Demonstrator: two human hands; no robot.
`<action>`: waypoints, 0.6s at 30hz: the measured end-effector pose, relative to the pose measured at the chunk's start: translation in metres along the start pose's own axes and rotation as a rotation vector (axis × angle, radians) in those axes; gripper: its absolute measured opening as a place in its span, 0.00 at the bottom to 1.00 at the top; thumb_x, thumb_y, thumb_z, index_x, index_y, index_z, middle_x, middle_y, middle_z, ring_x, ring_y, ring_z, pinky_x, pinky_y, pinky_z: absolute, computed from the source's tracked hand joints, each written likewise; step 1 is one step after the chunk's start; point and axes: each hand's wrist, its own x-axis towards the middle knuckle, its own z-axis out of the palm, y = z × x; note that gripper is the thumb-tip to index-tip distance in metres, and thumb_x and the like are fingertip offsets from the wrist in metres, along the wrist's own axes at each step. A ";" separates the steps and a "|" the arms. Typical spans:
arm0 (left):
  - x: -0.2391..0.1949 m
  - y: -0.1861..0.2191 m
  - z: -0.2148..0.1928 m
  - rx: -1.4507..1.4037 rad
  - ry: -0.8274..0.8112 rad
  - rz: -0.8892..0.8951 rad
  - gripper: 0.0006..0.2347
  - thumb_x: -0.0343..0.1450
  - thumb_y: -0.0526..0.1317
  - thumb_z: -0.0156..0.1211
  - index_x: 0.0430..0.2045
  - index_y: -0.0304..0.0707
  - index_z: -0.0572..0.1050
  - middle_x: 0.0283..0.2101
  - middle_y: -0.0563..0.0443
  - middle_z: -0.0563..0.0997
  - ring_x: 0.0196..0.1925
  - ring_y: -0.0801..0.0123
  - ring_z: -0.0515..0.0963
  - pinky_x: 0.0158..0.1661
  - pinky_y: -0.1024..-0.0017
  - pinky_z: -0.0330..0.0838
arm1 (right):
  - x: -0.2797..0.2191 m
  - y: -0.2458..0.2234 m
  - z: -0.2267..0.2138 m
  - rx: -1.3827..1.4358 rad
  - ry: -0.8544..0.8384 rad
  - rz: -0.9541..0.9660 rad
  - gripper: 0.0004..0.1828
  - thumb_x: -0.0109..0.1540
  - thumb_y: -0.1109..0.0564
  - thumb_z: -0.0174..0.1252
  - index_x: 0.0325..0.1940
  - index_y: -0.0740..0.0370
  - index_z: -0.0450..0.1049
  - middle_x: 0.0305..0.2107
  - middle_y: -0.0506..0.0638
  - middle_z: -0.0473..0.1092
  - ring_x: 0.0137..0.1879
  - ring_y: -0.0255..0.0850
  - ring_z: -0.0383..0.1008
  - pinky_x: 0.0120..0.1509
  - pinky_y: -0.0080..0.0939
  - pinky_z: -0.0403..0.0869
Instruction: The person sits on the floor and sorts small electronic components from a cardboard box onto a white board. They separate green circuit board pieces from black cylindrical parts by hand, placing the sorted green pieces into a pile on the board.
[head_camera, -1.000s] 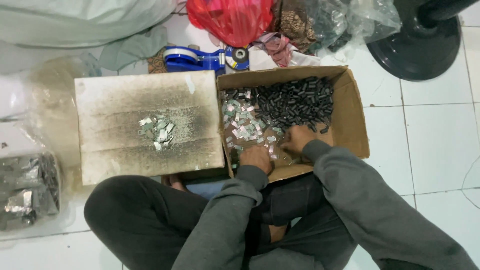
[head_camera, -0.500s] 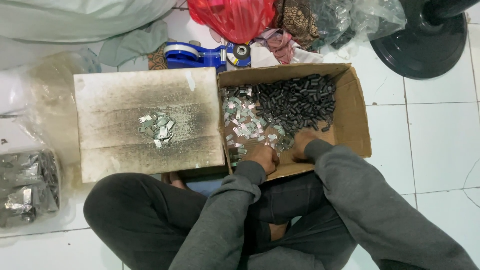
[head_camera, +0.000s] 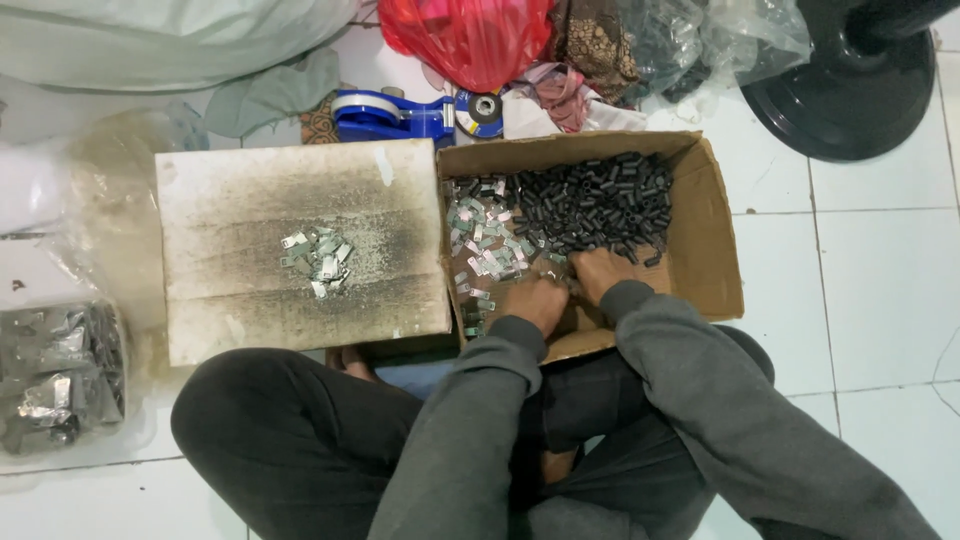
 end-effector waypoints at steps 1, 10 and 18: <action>0.000 -0.001 0.001 0.002 0.003 0.001 0.09 0.69 0.31 0.55 0.39 0.32 0.82 0.40 0.36 0.85 0.44 0.50 0.87 0.43 0.54 0.82 | -0.001 -0.002 -0.004 -0.001 0.004 0.001 0.11 0.62 0.55 0.60 0.44 0.60 0.83 0.43 0.61 0.81 0.51 0.56 0.81 0.54 0.57 0.82; 0.000 -0.006 0.006 0.094 -0.030 0.043 0.09 0.71 0.32 0.53 0.34 0.33 0.84 0.36 0.38 0.86 0.42 0.51 0.88 0.41 0.54 0.83 | 0.006 0.009 0.000 0.052 0.052 -0.002 0.12 0.62 0.49 0.60 0.39 0.58 0.83 0.39 0.55 0.82 0.50 0.52 0.82 0.52 0.54 0.82; -0.003 -0.029 0.014 0.128 0.603 0.045 0.07 0.70 0.33 0.63 0.40 0.34 0.82 0.39 0.38 0.78 0.46 0.51 0.81 0.34 0.66 0.83 | 0.015 0.051 0.000 0.861 0.281 0.167 0.12 0.69 0.59 0.56 0.57 0.56 0.73 0.39 0.52 0.71 0.50 0.51 0.75 0.50 0.63 0.76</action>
